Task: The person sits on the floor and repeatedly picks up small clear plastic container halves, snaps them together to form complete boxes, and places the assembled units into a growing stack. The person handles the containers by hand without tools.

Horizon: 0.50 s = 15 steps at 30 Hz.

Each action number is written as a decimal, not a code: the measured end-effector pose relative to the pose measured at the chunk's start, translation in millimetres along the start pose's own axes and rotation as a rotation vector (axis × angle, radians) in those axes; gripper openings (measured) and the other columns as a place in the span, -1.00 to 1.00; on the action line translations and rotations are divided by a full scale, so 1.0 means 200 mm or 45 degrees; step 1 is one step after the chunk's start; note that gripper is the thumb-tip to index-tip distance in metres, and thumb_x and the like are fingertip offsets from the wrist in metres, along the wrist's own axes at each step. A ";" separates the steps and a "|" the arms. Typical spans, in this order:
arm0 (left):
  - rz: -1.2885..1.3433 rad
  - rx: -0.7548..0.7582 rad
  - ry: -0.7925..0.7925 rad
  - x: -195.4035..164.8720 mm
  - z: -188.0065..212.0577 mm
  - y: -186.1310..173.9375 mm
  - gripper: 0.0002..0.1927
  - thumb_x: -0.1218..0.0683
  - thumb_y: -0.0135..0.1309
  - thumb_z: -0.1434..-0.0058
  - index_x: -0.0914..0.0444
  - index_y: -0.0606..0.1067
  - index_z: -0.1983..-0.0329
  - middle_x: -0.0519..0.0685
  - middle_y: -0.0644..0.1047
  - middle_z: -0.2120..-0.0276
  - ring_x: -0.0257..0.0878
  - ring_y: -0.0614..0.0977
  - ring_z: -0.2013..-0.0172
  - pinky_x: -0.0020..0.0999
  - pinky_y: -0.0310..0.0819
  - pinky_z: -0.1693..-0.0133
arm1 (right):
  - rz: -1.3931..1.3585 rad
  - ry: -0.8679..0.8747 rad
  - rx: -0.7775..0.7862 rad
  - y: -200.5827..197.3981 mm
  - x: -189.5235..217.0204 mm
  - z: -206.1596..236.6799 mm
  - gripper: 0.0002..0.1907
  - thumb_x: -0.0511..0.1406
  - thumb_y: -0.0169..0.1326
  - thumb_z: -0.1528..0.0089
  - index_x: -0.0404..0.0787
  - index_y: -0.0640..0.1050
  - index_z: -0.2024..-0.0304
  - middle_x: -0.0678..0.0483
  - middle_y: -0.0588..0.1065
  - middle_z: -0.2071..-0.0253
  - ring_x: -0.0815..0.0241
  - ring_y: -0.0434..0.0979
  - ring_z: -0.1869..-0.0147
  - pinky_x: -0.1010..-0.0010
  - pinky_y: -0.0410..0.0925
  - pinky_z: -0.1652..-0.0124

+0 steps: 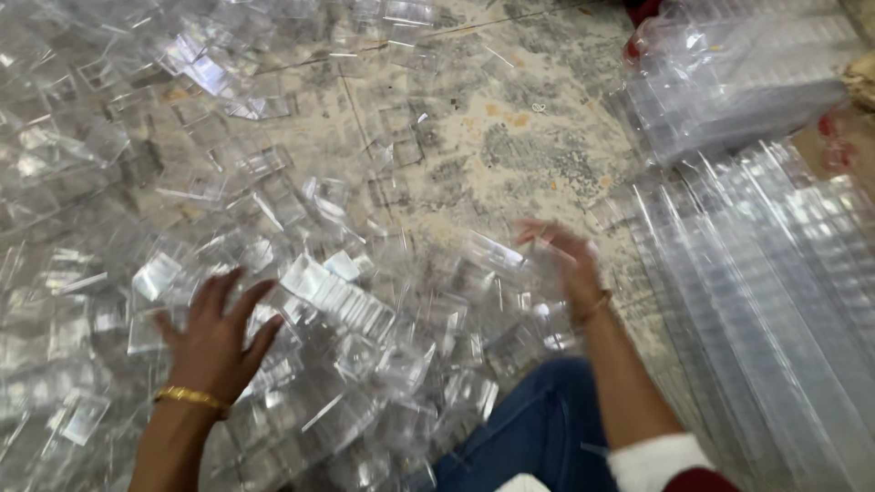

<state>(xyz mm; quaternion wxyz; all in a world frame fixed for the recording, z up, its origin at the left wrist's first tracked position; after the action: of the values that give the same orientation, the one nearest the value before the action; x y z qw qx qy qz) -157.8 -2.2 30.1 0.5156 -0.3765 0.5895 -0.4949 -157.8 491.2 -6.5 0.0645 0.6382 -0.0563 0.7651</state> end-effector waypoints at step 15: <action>0.153 0.411 -0.518 0.13 0.48 0.16 0.03 -0.49 0.07 -0.06 -0.39 -0.16 -0.51 -0.11 -0.43 -0.56 0.09 -0.42 -0.51 0.74 -0.34 -0.18 | 0.855 0.209 0.297 0.68 0.04 0.37 -0.35 0.00 0.08 -0.28 -0.32 0.40 -0.24 -0.02 0.58 -0.15 0.11 0.50 -0.25 0.27 0.27 -0.28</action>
<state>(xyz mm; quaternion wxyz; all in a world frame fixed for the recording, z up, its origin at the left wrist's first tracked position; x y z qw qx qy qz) -66.8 -39.0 -6.0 0.7053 -0.3456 0.4083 -0.4651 -110.1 344.1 13.7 -0.2592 0.5236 -0.1697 0.7936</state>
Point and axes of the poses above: each hand's wrist, its own z-axis away from the middle knuckle, its own y-axis out of the palm, x = y × z, the point moved 5 cm from there along -z, towards the middle knuckle
